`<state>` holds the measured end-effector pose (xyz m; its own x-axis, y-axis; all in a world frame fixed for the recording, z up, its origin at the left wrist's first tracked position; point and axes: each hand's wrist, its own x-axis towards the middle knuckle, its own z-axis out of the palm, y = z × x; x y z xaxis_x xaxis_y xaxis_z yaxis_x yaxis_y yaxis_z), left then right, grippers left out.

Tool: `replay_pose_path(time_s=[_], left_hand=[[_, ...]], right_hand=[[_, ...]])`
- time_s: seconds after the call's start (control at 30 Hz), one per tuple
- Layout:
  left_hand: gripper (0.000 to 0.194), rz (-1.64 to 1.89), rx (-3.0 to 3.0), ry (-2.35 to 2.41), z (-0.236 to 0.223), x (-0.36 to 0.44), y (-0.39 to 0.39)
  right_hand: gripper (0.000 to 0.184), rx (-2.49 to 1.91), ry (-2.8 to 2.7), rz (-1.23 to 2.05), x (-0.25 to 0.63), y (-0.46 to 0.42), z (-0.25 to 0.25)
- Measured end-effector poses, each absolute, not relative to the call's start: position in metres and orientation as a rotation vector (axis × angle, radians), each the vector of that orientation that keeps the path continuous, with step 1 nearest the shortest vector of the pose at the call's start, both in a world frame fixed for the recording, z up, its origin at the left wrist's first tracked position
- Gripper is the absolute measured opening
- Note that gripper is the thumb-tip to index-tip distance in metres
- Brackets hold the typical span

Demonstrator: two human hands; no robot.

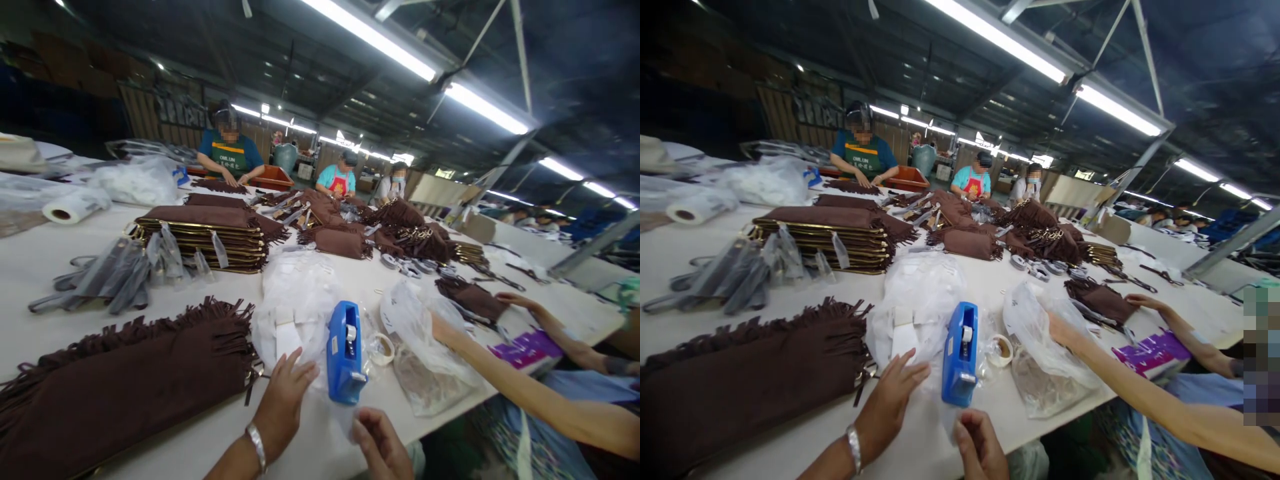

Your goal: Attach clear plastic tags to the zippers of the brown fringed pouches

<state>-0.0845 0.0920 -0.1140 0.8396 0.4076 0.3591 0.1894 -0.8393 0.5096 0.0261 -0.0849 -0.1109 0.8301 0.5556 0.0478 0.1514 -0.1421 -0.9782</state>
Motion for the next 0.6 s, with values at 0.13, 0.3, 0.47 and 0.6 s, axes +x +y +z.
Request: replay_pose_path(time_s=[0.13,0.3,0.47,0.6], left_hand=[[0.035,0.676,2.124,0.472,-0.071,-0.119,0.088],[0.033,0.312,1.531,0.324,-0.059,-0.14,0.084],[0.019,0.271,1.323,0.472,-0.075,-0.157,0.08],[0.009,0.316,1.347,0.547,-0.081,-0.174,0.074]], right_hand=[[0.04,-1.668,-0.617,0.491,0.013,-0.07,-0.077],[0.037,-1.513,-0.587,0.711,-0.005,-0.053,-0.051],[0.031,-1.521,-0.613,0.714,-0.012,-0.047,-0.046],[0.033,-1.535,-0.666,0.738,-0.022,-0.043,-0.054]])
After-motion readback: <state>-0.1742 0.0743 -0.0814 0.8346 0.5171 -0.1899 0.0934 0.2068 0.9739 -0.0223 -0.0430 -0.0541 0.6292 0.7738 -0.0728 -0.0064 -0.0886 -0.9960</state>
